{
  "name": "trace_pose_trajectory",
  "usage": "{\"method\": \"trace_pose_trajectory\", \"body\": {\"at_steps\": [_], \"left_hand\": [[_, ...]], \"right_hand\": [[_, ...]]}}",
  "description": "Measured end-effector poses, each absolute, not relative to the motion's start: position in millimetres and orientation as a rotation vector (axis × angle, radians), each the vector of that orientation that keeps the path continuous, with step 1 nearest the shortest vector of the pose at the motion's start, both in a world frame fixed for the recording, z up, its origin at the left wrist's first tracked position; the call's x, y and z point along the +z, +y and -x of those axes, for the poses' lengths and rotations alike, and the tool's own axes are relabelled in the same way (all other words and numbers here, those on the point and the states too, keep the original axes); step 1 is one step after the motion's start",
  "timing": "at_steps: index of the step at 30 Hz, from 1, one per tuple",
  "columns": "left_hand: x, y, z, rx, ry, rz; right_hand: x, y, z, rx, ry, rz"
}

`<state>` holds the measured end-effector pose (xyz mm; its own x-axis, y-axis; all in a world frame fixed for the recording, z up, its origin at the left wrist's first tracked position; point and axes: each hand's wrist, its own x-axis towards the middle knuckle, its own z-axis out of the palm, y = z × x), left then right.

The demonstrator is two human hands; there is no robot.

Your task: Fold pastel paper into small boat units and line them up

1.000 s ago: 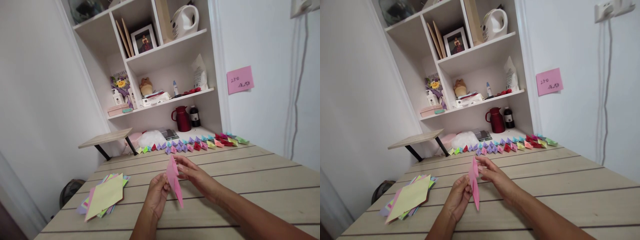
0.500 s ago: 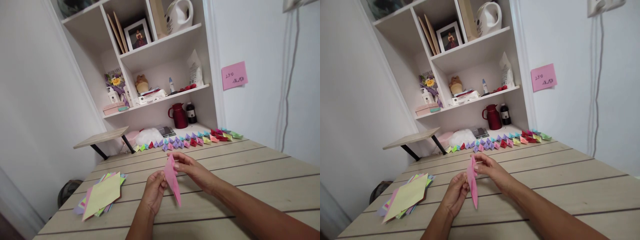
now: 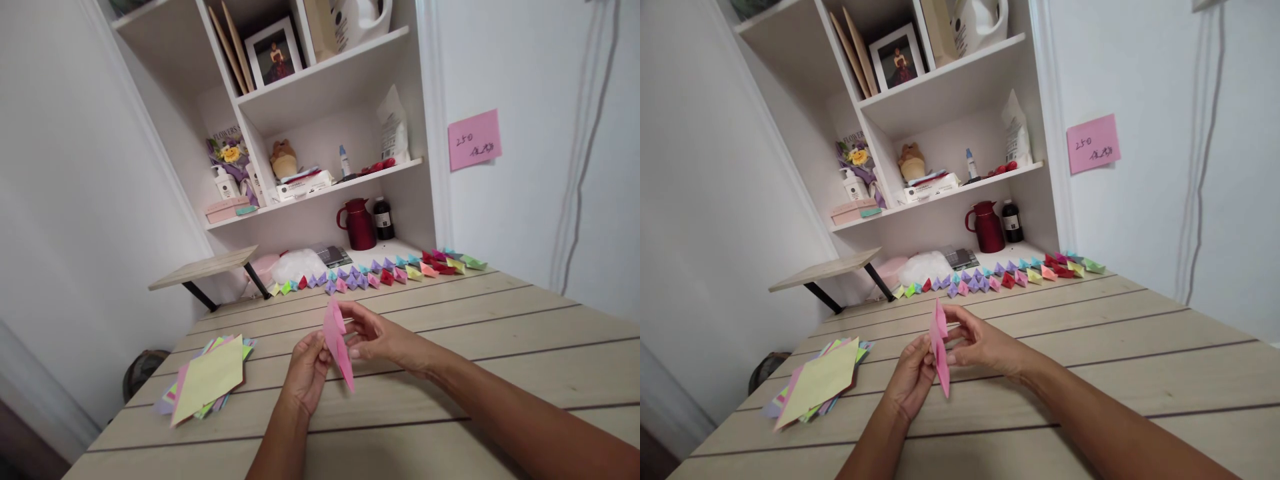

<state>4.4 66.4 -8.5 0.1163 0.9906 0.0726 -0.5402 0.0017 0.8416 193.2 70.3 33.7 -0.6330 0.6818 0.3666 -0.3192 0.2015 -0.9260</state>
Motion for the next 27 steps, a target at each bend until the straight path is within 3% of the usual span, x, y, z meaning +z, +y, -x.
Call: {"method": "trace_pose_trajectory", "body": {"at_steps": [27], "left_hand": [[-11.9, 69.9, -3.0, 1.346, 0.675, -0.834]], "right_hand": [[30.8, 71.2, -190.5, 1.676, -1.723, 0.343]]}}
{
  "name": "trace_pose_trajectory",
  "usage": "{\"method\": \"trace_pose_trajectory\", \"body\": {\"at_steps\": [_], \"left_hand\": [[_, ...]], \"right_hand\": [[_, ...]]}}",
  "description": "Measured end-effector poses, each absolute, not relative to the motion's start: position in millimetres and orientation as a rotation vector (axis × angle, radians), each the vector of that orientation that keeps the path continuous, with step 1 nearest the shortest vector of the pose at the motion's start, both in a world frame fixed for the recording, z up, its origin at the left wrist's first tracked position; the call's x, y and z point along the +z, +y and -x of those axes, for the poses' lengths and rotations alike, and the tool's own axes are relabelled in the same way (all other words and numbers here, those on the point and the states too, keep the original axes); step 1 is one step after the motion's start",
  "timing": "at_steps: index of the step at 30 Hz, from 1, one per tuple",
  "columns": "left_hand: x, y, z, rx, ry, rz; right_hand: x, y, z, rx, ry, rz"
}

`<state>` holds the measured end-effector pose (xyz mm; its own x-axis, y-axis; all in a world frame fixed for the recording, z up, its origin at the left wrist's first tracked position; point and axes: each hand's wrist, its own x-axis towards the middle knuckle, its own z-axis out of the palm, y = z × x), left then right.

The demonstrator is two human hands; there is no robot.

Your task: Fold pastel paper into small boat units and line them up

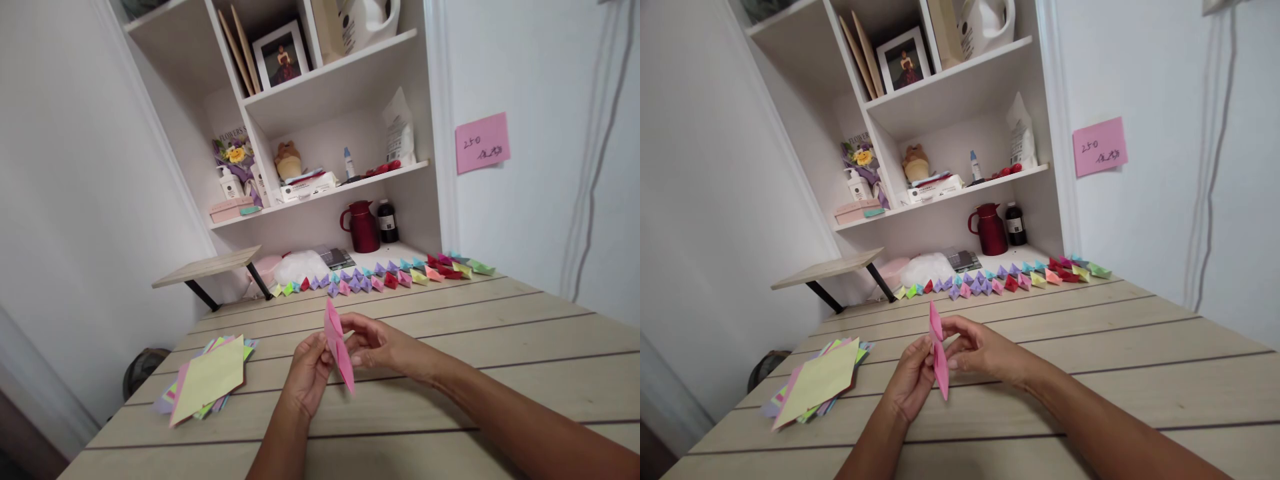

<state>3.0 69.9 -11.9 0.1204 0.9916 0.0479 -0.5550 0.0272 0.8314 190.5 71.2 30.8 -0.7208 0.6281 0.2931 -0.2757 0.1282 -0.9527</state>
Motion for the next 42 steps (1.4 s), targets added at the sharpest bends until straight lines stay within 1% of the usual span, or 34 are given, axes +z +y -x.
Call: {"method": "trace_pose_trajectory", "body": {"at_steps": [11, 20, 31, 39, 42], "left_hand": [[-14.3, 75.7, -0.6, 1.465, 0.642, -0.810], [-13.1, 74.1, -1.5, 1.420, 0.667, -0.830], [-12.5, 72.9, -1.8, 1.409, 0.671, -0.847], [-12.8, 72.4, -1.4, 1.381, 0.659, -0.881], [-13.5, 72.4, -1.6, 1.378, 0.661, -0.885]], "right_hand": [[30.2, 70.5, -190.9, 1.585, -1.700, 0.368], [29.3, 74.1, -188.7, 1.504, -1.702, 0.433], [24.9, 77.4, -188.3, 1.509, -1.648, 0.433], [30.1, 75.0, -190.9, 1.321, -1.623, 0.505], [30.2, 76.3, -191.9, 1.313, -1.600, 0.528]]}}
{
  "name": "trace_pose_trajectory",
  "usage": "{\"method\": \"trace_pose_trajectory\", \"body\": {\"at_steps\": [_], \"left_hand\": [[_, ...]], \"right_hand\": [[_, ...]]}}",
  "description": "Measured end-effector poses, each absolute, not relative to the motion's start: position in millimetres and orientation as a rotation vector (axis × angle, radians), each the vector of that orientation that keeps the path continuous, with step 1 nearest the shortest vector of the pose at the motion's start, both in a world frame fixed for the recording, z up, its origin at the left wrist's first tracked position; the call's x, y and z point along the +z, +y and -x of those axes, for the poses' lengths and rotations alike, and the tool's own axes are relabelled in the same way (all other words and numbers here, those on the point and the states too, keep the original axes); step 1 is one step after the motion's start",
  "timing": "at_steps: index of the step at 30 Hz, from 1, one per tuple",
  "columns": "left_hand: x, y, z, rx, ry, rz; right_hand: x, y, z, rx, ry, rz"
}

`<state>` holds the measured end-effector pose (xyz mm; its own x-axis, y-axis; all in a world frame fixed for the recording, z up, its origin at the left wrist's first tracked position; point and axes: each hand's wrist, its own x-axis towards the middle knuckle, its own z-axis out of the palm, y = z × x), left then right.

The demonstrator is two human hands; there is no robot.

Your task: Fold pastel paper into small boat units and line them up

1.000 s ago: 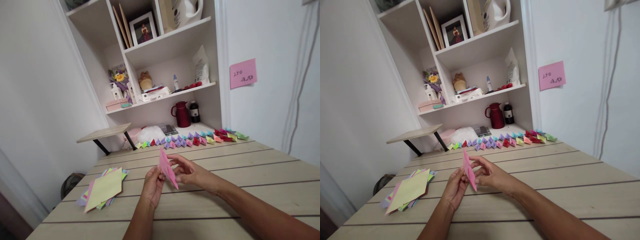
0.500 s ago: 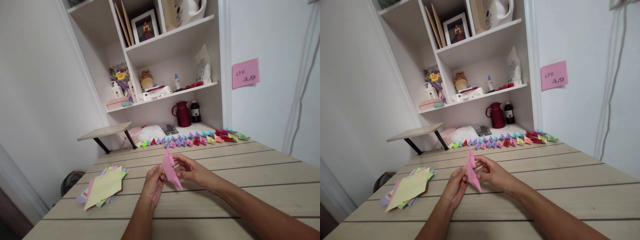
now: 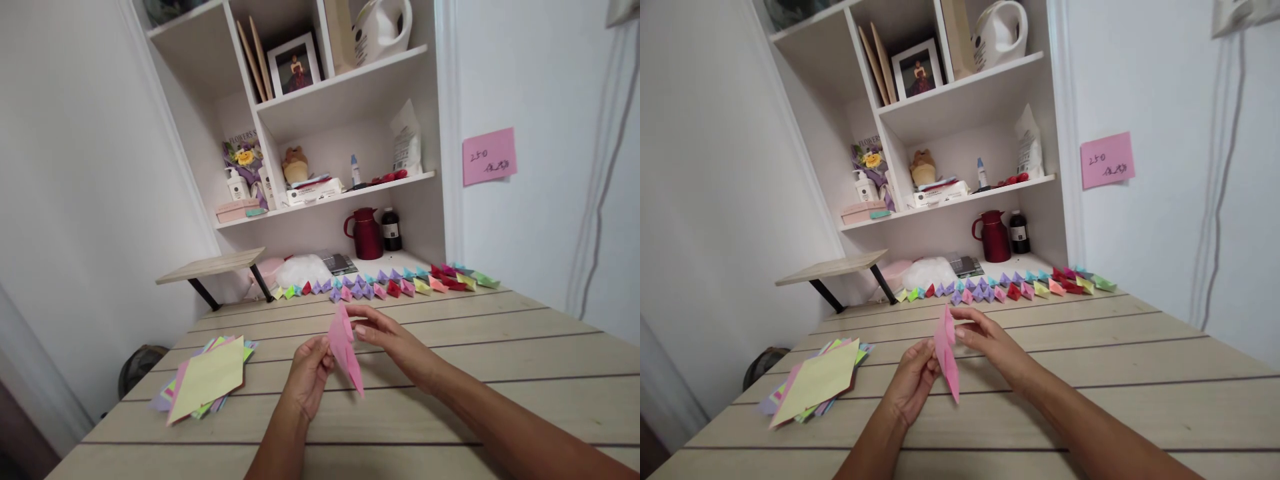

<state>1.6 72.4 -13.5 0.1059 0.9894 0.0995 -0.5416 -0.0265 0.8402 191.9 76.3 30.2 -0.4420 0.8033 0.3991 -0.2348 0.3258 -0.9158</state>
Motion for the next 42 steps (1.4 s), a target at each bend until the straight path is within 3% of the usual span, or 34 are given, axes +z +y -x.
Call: {"method": "trace_pose_trajectory", "body": {"at_steps": [18, 36, 42], "left_hand": [[-17.0, 74.5, 0.9, 1.382, 0.630, -0.862], [-19.3, 74.5, -4.7, 1.554, 0.783, -0.888], [-17.8, 74.1, -1.2, 1.556, 0.750, -0.837]], "right_hand": [[30.2, 70.2, -189.4, 1.562, -1.727, 0.364], [23.9, 72.9, -183.2, 1.344, -1.739, 0.587], [28.8, 75.2, -191.0, 1.459, -1.653, 0.536]]}}
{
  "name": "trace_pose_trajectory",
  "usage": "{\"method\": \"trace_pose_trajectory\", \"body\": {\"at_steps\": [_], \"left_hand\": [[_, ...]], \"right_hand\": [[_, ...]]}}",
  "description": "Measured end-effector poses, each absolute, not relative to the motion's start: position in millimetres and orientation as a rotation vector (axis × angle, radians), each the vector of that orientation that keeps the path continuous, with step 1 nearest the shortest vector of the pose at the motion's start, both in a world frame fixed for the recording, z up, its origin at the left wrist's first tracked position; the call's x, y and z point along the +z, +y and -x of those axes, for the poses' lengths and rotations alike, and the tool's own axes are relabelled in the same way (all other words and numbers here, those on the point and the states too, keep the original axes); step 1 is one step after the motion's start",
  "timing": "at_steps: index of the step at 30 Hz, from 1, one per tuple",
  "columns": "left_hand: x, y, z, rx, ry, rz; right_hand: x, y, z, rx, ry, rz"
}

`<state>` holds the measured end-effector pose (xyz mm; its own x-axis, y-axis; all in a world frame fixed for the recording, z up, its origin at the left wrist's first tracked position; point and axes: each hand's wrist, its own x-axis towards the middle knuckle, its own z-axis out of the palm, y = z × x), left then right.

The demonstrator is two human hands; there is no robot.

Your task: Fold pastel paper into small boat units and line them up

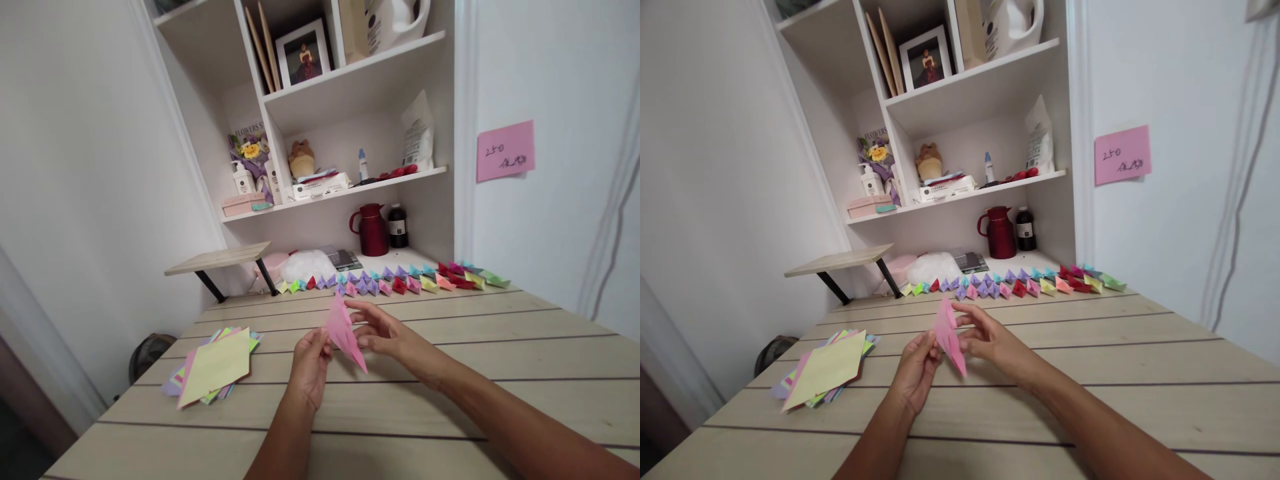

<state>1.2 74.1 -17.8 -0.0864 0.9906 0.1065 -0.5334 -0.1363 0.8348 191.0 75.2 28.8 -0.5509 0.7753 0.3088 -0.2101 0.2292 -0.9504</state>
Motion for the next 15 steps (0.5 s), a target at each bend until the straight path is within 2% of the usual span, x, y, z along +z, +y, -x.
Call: {"method": "trace_pose_trajectory", "body": {"at_steps": [6, 11, 15], "left_hand": [[-13.5, 71.1, 0.6, 1.463, 0.698, -0.816], [-12.1, 70.0, 0.1, 1.430, 0.688, -0.816], [-13.8, 71.8, 1.7, 1.421, 0.678, -0.820]], "right_hand": [[31.0, 81.9, -199.4, 1.368, -1.625, 0.634], [30.2, 80.3, -196.5, 1.120, -1.921, 0.819], [31.9, 72.5, -191.4, 1.106, -2.005, 0.796]]}}
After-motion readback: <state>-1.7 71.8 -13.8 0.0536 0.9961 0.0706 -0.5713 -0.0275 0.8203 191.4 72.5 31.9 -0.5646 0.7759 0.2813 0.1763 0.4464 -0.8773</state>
